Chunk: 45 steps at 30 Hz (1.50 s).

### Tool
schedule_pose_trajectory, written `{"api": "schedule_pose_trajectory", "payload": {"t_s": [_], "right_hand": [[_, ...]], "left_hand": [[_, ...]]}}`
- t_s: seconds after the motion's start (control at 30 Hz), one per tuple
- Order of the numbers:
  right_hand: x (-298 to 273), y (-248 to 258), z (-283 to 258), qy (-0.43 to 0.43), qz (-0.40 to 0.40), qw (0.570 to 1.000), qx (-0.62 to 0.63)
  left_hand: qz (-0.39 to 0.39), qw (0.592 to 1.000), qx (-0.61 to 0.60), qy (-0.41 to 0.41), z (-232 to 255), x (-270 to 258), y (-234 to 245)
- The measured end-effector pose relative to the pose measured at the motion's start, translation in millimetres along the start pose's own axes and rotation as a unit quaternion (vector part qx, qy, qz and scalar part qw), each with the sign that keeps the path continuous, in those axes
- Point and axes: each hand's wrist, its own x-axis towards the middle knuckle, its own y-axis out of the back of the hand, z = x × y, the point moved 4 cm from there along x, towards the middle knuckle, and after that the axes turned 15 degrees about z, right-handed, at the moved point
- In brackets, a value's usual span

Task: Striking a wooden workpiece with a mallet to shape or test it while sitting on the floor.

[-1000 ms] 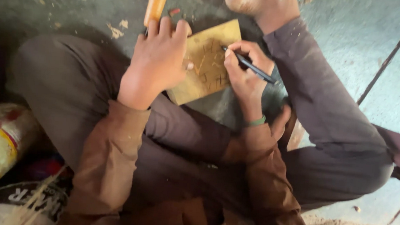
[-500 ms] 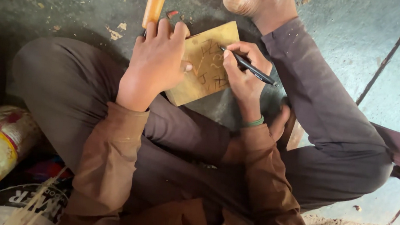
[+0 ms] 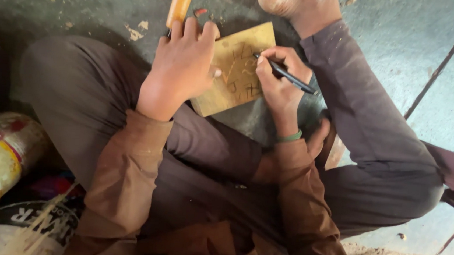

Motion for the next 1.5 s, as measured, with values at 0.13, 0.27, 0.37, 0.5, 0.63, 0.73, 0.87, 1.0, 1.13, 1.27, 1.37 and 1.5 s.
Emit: {"api": "schedule_pose_trajectory", "payload": {"t_s": [0.13,0.27,0.37,0.5,0.63,0.73,0.87,1.0,1.13,1.27,1.37,1.5], "right_hand": [[0,2,8,0.019,0.003,1.000,-0.004],[-2,6,18,-0.082,0.042,0.987,0.133],[2,15,21,-0.146,0.105,0.964,0.196],[5,36,-8,-0.170,0.118,0.959,0.195],[-2,65,-10,-0.196,0.109,0.958,0.176],[-18,88,-21,-0.206,0.101,0.966,0.117],[-39,114,-37,-0.158,0.097,0.979,0.079],[-48,146,-74,-0.101,0.080,0.990,0.048],[-46,178,-129,-0.067,0.145,0.986,0.040],[-43,195,-130,-0.032,0.132,0.989,-0.055],[-49,172,-73,-0.024,0.014,0.981,-0.192],[-56,119,-21,-0.034,-0.107,0.944,-0.310]], "left_hand": [[-0.015,1.000,-0.009,0.014,-1,2,-1],[-0.042,0.999,-0.010,0.033,-1,1,-1],[-0.041,0.998,-0.020,0.038,-6,2,-4],[-0.054,0.997,-0.022,0.046,-11,3,-5],[-0.026,0.999,-0.023,0.039,-12,-2,-7],[0.018,1.000,-0.002,0.003,-1,-1,-4],[0.035,0.998,-0.038,-0.037,21,-3,-12],[0.028,0.997,-0.030,-0.073,34,-10,-17],[-0.011,0.998,0.012,-0.061,39,-5,-21],[-0.066,0.991,0.107,-0.037,45,-12,-23],[-0.032,0.981,0.176,-0.080,38,-26,-40],[0.019,0.963,0.239,-0.124,5,-45,-82]]}}
